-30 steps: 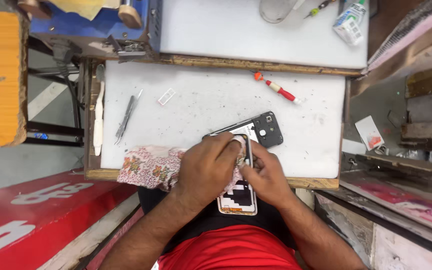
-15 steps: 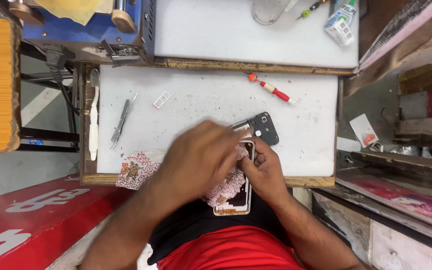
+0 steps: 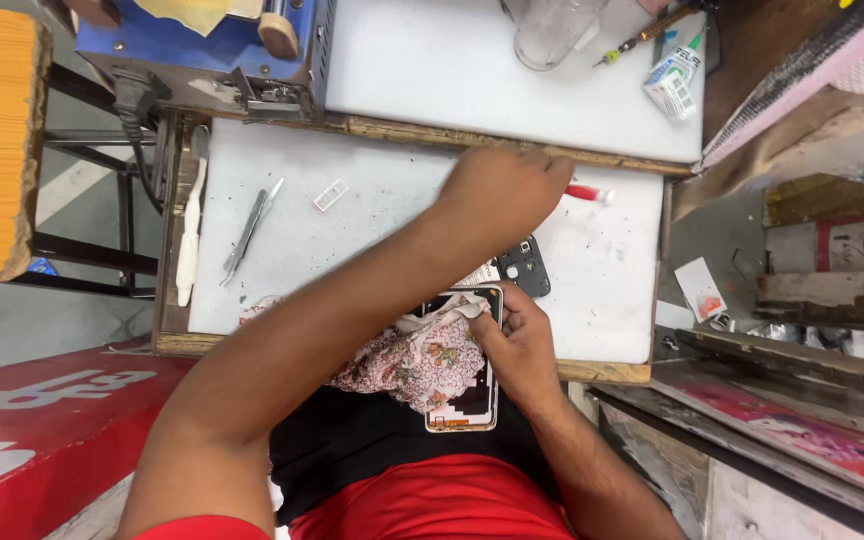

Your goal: The person assembles a smartphone by placing the battery into the chassis, applying adhesive to the back cover, and securing the cover onto the device. They use a red-handled tool to apply adhesive and a cloth to wipe the back cover before final assembly.

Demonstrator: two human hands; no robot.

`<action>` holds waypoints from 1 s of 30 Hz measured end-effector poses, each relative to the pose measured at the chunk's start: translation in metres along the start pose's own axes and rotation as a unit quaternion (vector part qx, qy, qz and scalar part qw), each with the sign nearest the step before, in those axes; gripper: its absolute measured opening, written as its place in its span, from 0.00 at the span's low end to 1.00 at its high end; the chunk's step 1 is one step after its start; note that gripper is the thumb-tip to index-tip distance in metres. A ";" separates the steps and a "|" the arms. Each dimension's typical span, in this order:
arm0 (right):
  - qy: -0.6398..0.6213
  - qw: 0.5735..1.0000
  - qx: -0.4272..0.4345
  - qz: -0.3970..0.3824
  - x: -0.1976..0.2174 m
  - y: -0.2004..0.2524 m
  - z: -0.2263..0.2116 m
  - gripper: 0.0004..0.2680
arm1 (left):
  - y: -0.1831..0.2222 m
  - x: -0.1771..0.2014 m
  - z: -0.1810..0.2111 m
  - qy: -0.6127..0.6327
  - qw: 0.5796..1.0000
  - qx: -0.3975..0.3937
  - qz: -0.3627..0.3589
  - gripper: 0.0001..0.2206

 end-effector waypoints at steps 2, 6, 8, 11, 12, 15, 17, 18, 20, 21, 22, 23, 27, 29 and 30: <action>-0.008 1.000 0.004 -0.001 0.002 -0.001 -0.001 0.08 | 0.048 0.035 -0.005 0.201 0.978 0.003 0.050 0.10; 0.055 0.998 -0.013 0.008 0.005 0.000 -0.003 0.05 | 0.144 0.062 0.025 0.372 0.920 -0.023 0.123 0.09; 0.023 1.000 -0.007 0.006 0.004 -0.002 -0.004 0.07 | 0.160 0.053 0.035 0.373 0.917 -0.029 0.140 0.10; 0.025 0.999 0.023 -0.007 0.001 -0.003 -0.006 0.08 | 0.169 0.034 0.034 0.405 0.900 0.016 0.162 0.10; 0.034 0.999 0.037 -0.015 -0.001 -0.003 -0.009 0.08 | 0.170 0.029 0.033 0.410 0.896 0.021 0.167 0.10; 0.057 0.998 0.015 -0.010 -0.004 -0.001 -0.012 0.08 | 0.171 0.022 0.030 0.415 0.894 0.026 0.169 0.10; 0.052 0.999 0.008 -0.007 -0.004 0.000 -0.014 0.08 | 0.171 0.018 0.031 0.411 0.895 0.030 0.171 0.10; 0.048 0.999 0.004 -0.002 -0.003 0.000 -0.015 0.08 | 0.171 0.017 0.031 0.405 0.897 0.034 0.175 0.10; 0.067 0.998 0.002 -0.001 -0.003 0.001 -0.017 0.08 | 0.168 0.015 0.031 0.396 0.900 0.039 0.179 0.10; 0.076 0.997 0.000 0.000 -0.003 0.002 -0.018 0.08 | 0.167 0.014 0.032 0.392 0.901 0.041 0.180 0.10; 0.062 0.998 0.007 -0.007 -0.003 0.003 -0.019 0.08 | 0.166 0.014 0.032 0.388 0.903 0.044 0.180 0.10; 0.047 0.999 0.015 -0.014 -0.004 0.002 -0.020 0.09 | 0.164 0.014 0.032 0.382 0.905 0.043 0.181 0.10; 0.086 0.996 0.012 -0.011 -0.003 0.004 -0.024 0.09 | 0.162 0.012 0.030 0.402 0.898 0.069 0.164 0.08; 0.112 0.993 -0.031 -0.001 -0.003 0.003 -0.021 0.09 | 0.163 0.011 0.028 0.404 0.897 0.083 0.159 0.08; 0.125 0.991 -0.054 0.004 -0.003 0.003 -0.019 0.09 | 0.164 0.011 0.028 0.392 0.902 0.086 0.161 0.07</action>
Point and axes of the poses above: each hand's wrist, its own y-axis away from the middle knuckle, its own x-axis out of the back of the hand, z = x × y, the point moved 6 cm from there along -y, towards the middle knuckle, and after that the axes turned 15 degrees about -z, right-handed, at the moved point
